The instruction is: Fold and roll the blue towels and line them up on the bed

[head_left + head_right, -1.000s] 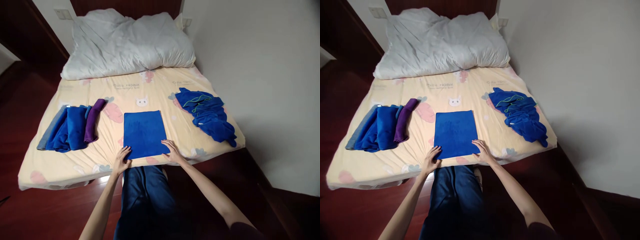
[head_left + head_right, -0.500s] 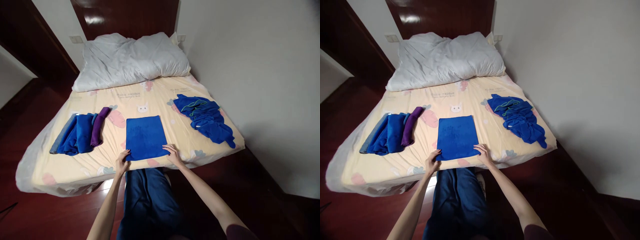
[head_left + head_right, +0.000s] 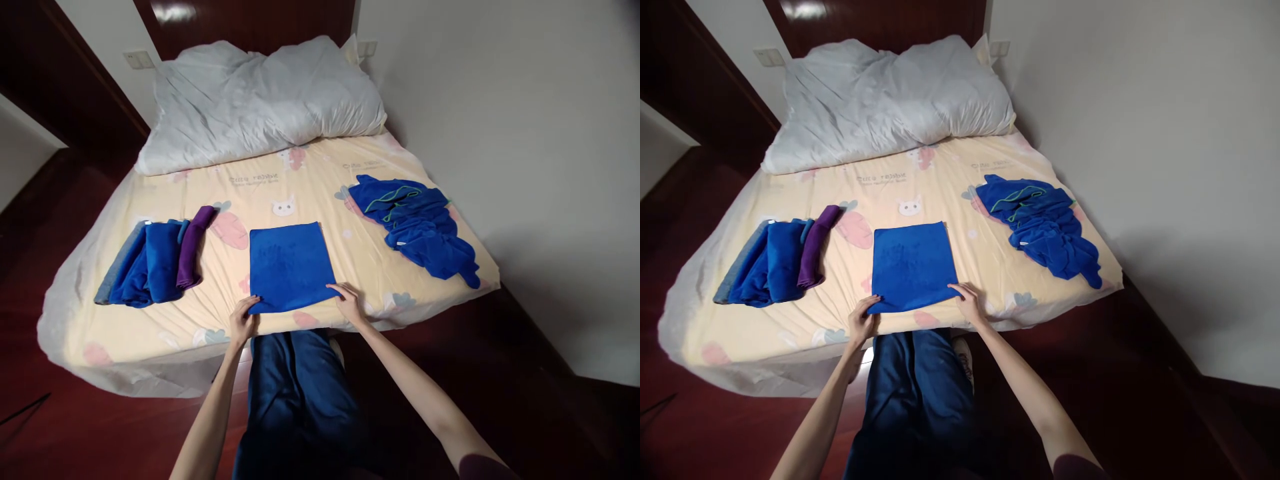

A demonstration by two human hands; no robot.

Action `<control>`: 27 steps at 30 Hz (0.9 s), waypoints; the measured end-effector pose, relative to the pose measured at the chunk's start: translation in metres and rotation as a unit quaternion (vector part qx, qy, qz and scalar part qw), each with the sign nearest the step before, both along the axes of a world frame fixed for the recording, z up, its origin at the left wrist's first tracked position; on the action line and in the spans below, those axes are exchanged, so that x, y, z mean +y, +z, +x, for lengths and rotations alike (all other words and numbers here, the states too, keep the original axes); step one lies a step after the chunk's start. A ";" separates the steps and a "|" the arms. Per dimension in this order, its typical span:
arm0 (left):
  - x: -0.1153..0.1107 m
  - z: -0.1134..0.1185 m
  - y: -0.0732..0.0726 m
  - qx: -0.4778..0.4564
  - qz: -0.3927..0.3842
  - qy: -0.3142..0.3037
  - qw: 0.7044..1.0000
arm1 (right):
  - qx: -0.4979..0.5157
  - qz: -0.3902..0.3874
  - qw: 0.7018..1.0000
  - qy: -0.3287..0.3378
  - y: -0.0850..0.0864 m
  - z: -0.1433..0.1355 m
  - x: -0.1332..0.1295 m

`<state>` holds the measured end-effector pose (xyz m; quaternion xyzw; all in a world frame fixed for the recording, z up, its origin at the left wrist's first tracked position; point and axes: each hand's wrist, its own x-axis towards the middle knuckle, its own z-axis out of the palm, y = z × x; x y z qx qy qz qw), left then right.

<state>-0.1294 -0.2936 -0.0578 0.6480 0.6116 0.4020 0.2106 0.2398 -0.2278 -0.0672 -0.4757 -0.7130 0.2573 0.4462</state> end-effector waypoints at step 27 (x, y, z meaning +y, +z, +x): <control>0.004 0.009 -0.006 -0.007 -0.006 0.143 0.990 | 0.002 -0.060 0.986 -0.158 -0.007 -0.007 0.005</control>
